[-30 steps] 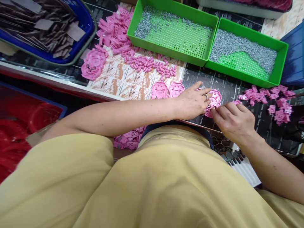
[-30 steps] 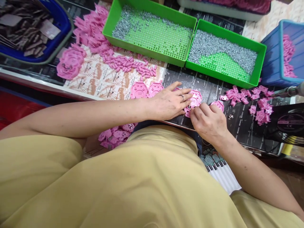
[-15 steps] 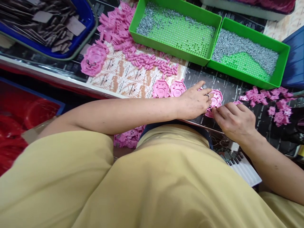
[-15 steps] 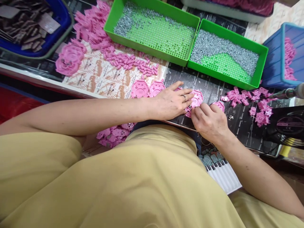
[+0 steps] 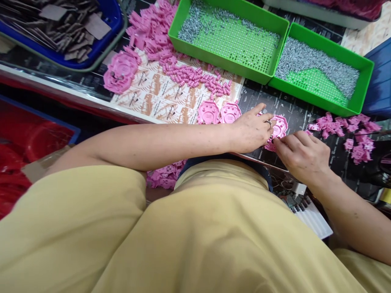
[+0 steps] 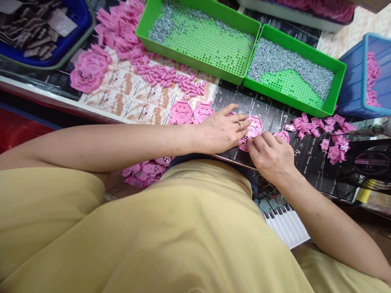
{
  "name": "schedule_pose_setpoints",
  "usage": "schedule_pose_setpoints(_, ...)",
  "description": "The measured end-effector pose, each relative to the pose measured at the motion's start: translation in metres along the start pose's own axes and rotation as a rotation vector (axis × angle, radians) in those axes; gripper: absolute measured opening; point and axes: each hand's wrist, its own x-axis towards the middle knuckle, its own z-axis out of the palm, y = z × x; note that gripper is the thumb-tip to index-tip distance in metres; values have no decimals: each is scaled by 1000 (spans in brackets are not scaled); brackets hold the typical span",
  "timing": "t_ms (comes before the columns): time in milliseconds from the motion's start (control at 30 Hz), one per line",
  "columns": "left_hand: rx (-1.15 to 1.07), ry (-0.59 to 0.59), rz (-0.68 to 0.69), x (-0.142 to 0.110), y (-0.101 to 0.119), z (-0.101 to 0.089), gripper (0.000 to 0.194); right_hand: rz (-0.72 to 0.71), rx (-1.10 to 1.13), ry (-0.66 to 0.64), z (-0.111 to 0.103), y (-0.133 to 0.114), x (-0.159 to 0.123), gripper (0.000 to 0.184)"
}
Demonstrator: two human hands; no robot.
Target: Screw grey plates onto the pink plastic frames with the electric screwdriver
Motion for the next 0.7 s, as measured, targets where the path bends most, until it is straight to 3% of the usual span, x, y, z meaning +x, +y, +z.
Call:
schedule_pose_setpoints(167,55,-68,22,0,1,-3,40,14,-14,6,0,-2,2,5)
schedule_pose_setpoints(300,69,-75,24,1,1,-5,42,-61,-22,-74,-6,0,9,9)
schedule_pose_setpoints(467,76,-86,16,0,2,-6,41,7,-28,-163,-11,-3,7,7)
schedule_pose_setpoints(600,63,-89,29,-1,1,-7,42,78,9,-103,-8,-7,-6,16)
schedule_pose_setpoints(700,60,-85,18,-1,1,-6,41,222,117,-4,-7,-7,-20,20)
